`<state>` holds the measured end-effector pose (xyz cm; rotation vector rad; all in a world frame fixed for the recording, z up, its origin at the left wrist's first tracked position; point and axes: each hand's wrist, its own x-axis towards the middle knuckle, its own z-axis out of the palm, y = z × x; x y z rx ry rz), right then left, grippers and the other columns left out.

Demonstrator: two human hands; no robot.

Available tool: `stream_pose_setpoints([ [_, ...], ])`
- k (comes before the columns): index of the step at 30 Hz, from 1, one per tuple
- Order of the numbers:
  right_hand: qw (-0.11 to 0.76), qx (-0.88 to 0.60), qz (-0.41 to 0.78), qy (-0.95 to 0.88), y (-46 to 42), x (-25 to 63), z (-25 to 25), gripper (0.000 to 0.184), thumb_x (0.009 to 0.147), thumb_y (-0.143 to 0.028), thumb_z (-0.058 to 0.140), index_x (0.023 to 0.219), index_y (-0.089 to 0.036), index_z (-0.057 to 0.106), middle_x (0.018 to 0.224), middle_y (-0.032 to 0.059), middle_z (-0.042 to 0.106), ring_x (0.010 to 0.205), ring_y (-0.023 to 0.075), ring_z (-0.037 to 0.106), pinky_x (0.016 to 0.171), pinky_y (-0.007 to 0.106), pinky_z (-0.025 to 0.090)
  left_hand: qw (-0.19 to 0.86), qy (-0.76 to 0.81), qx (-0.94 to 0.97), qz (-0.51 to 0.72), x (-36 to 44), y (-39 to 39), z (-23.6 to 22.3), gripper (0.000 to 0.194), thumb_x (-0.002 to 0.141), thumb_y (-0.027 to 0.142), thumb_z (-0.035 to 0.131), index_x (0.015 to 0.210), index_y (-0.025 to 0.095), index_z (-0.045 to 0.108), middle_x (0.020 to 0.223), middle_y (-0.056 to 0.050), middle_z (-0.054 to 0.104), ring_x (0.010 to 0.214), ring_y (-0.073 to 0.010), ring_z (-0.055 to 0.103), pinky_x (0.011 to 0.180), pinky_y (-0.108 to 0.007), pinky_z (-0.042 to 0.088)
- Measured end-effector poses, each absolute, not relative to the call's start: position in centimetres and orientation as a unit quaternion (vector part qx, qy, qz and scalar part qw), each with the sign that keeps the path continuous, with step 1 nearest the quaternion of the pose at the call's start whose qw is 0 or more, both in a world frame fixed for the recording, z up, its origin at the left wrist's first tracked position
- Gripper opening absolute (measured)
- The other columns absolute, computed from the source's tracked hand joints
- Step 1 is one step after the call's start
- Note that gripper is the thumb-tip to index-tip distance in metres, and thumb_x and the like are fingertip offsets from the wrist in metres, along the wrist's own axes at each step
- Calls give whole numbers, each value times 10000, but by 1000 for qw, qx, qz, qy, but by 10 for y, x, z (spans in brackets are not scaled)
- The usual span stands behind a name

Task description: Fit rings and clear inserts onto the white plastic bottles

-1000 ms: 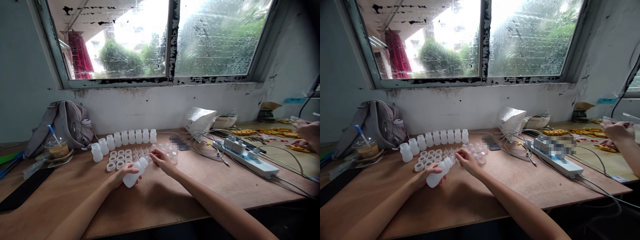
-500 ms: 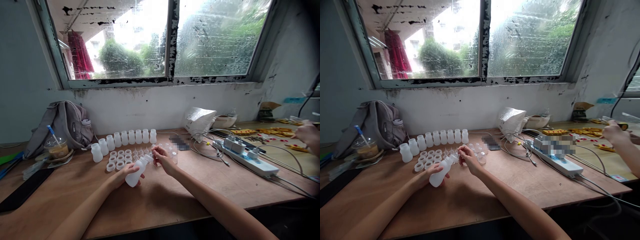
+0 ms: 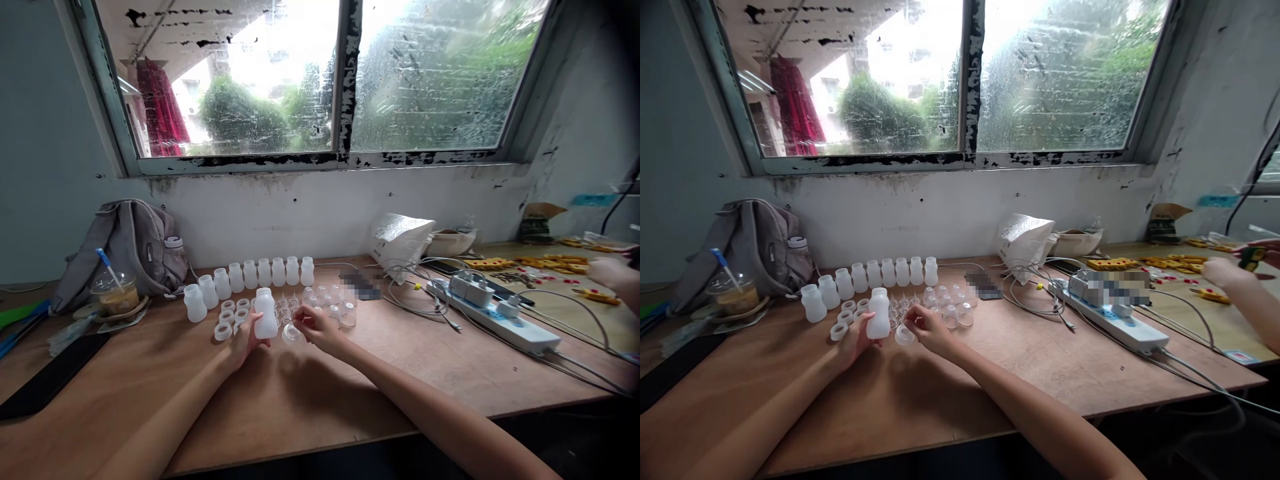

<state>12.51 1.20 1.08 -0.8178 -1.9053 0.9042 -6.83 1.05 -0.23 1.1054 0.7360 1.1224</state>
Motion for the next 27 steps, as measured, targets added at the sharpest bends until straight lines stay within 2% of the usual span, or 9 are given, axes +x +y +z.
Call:
stream_pose_setpoints([
  [4,371,-328,297,-816,14,123,5,140,763,-303,500,724,-169,511,645,-10,518,531,80,430,491,212,350,607,347,499,512,-68,7,1,420,762,407,466,1110,184,392,913,-54,536,744,-153,550,478,-205,437],
  [8,333,-323,286,-838,13,123,4,156,768,-323,502,789,-172,535,645,-9,520,550,84,436,510,212,353,559,381,530,510,-67,4,5,428,767,426,450,1127,196,411,955,-66,536,765,-162,549,468,-200,423],
  [10,363,-329,297,-820,11,124,8,207,778,-361,488,885,-186,509,660,-11,511,556,87,446,512,215,365,516,397,568,503,-66,2,6,419,769,423,446,1127,207,427,995,-64,539,790,-172,549,494,-212,432],
  [14,431,-325,347,-767,6,123,16,345,761,-416,505,1024,-209,420,786,13,525,677,112,500,584,235,409,369,403,667,507,-63,-3,7,415,734,388,518,1099,193,477,1076,-66,529,920,-196,523,709,-269,453],
  [17,440,-307,396,-745,1,121,19,368,720,-426,554,984,-208,417,808,9,517,710,119,506,601,234,414,296,407,714,487,-60,-9,6,437,706,377,568,1099,209,474,1065,-62,535,906,-190,534,771,-305,445],
  [20,445,-298,432,-726,0,117,20,338,694,-414,586,910,-207,428,779,-8,510,682,112,502,572,221,411,276,402,734,472,-58,-13,5,456,693,384,586,1095,211,460,1039,-64,548,872,-184,556,760,-319,460],
  [24,522,-325,374,-695,13,126,25,360,686,-403,592,948,-206,442,799,3,530,694,126,515,582,235,425,271,408,726,483,-57,-13,4,509,723,390,556,1166,216,373,1121,-84,500,883,-178,560,717,-303,481],
  [27,628,-363,261,-637,34,146,32,431,689,-399,584,1031,-212,401,928,39,538,738,139,530,620,262,438,231,407,763,445,-58,-12,1,446,736,397,539,1131,228,418,1113,-67,502,902,-176,540,737,-311,470],
])
